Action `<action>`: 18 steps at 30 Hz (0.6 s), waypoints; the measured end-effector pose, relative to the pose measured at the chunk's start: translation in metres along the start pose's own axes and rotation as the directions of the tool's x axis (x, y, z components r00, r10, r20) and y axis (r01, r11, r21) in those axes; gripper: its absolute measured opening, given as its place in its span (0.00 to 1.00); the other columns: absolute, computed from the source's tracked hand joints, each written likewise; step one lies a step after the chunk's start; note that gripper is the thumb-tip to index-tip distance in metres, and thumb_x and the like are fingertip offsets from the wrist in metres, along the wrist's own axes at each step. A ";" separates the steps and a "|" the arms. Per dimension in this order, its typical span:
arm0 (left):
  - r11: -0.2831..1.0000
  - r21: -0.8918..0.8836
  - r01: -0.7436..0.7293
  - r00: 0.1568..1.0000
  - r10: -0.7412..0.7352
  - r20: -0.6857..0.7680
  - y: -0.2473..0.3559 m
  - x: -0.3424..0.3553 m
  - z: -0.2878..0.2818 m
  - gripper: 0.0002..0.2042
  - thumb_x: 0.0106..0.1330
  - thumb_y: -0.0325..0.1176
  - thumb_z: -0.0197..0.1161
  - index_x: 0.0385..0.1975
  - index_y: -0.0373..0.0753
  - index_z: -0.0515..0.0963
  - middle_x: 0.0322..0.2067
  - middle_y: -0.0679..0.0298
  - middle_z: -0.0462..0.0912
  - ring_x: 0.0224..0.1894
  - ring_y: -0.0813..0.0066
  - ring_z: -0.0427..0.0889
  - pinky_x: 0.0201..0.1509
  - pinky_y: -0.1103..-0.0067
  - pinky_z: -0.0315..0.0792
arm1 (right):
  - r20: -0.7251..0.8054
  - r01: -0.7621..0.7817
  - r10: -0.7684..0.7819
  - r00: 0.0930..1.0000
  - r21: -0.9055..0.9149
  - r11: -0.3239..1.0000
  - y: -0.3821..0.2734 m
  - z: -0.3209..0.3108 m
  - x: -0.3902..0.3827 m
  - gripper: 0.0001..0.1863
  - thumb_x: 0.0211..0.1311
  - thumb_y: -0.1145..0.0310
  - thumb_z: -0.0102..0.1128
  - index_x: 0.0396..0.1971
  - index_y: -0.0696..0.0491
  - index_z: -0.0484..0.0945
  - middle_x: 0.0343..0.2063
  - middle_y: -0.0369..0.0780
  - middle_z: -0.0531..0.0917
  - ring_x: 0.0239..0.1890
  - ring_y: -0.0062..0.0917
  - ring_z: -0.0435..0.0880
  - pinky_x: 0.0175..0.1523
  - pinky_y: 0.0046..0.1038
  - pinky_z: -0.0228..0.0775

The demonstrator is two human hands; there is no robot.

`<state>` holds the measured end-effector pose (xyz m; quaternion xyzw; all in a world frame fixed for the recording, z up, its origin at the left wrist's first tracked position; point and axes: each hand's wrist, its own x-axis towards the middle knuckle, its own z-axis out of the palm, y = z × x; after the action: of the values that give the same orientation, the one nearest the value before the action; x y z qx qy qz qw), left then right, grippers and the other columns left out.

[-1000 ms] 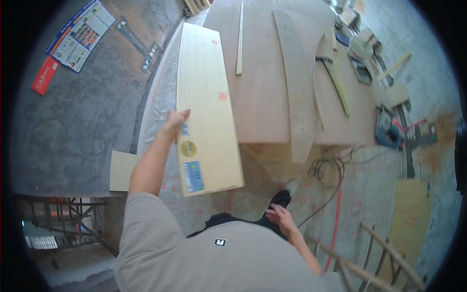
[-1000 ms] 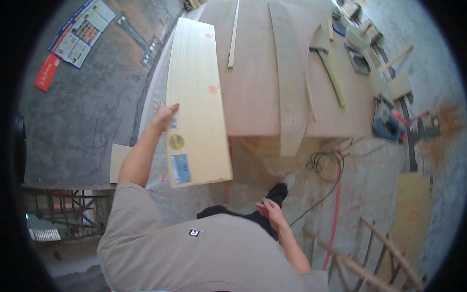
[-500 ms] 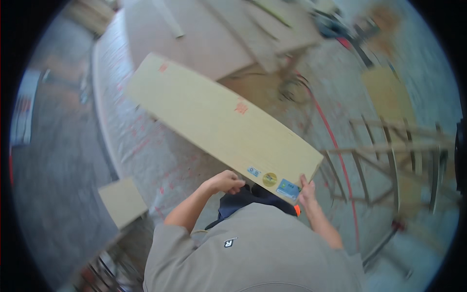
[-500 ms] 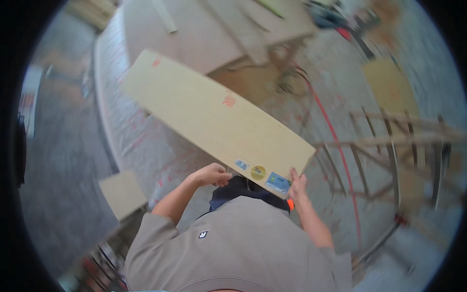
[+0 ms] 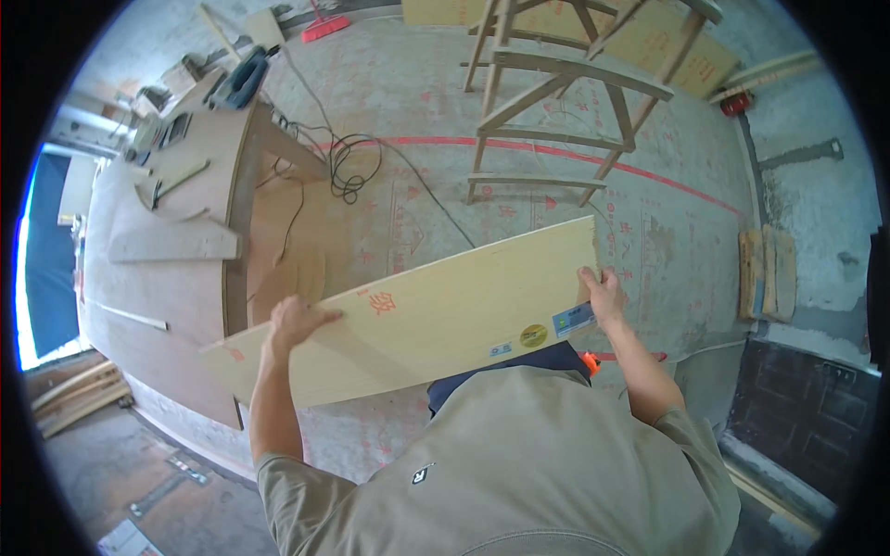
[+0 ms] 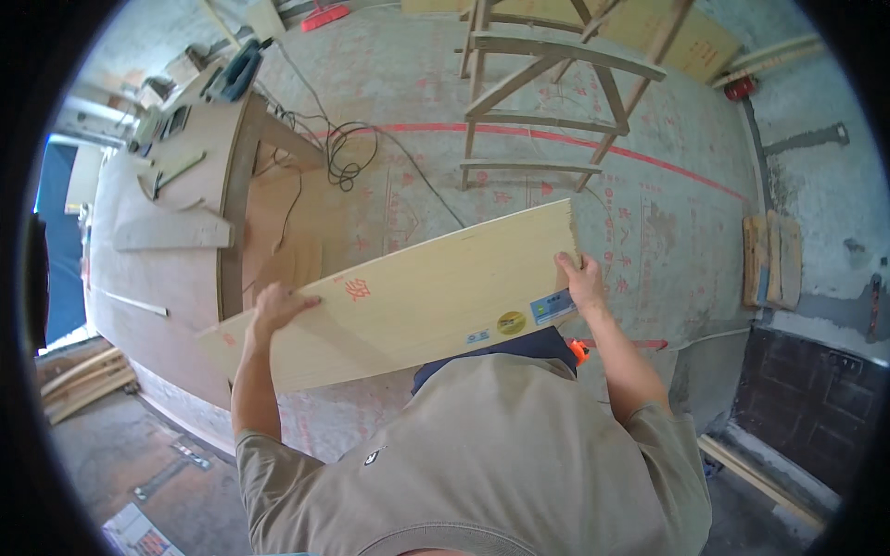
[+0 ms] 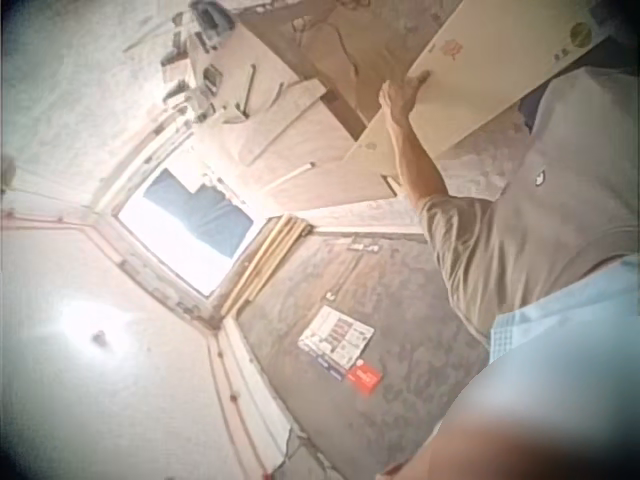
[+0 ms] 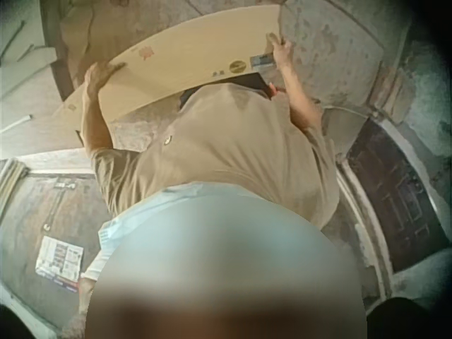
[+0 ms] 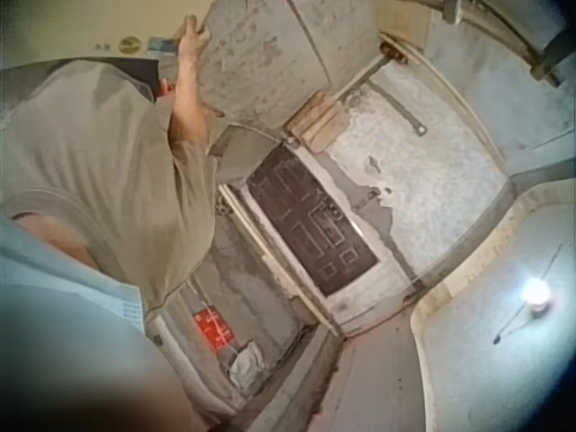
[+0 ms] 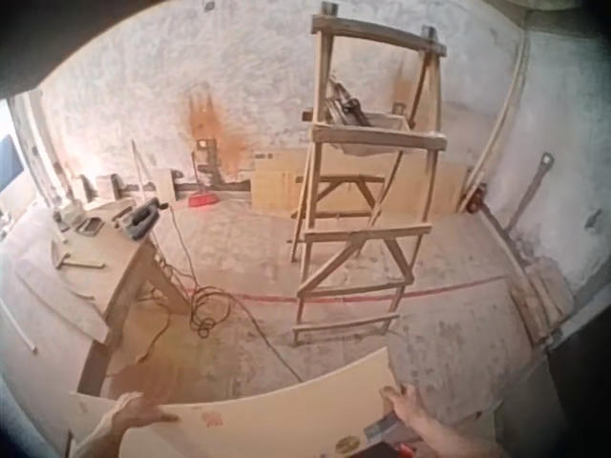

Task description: The recorder is measuring, cutting, and fitting wooden panels for a renovation project.

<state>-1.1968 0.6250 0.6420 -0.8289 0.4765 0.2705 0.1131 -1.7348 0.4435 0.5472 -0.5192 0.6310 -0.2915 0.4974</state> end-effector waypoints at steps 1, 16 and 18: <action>0.998 -0.059 0.035 0.999 -0.034 0.021 0.008 0.006 0.010 0.30 0.45 0.59 0.75 0.26 0.32 0.83 0.25 0.46 0.84 0.32 0.47 0.84 0.41 0.61 0.76 | -0.011 0.062 -0.061 0.998 0.028 0.998 0.010 -0.011 0.017 0.23 0.60 0.51 0.68 0.38 0.59 0.81 0.28 0.35 0.83 0.32 0.18 0.78 0.40 0.23 0.70; 0.792 -0.265 0.550 0.708 -0.610 -0.356 0.178 -0.108 -0.063 0.20 0.54 0.48 0.69 0.37 0.38 0.84 0.34 0.51 0.85 0.42 0.50 0.84 0.48 0.60 0.74 | -0.369 0.465 -0.336 0.867 0.352 0.812 -0.111 -0.303 0.393 0.11 0.68 0.65 0.60 0.42 0.56 0.75 0.28 0.33 0.78 0.32 0.17 0.75 0.40 0.22 0.69; 0.731 -0.251 0.635 0.622 -0.676 -0.395 0.202 -0.098 -0.078 0.20 0.55 0.50 0.69 0.36 0.38 0.84 0.35 0.51 0.85 0.43 0.49 0.83 0.49 0.60 0.73 | -0.401 0.536 -0.397 0.826 0.336 0.775 -0.162 -0.320 0.425 0.10 0.68 0.65 0.60 0.41 0.56 0.75 0.28 0.34 0.78 0.31 0.17 0.75 0.39 0.21 0.69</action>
<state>-1.3811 0.5569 0.7754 -0.9882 0.1418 0.0263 0.0514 -1.9586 -0.0525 0.6594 -0.4846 0.4682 -0.6170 0.4066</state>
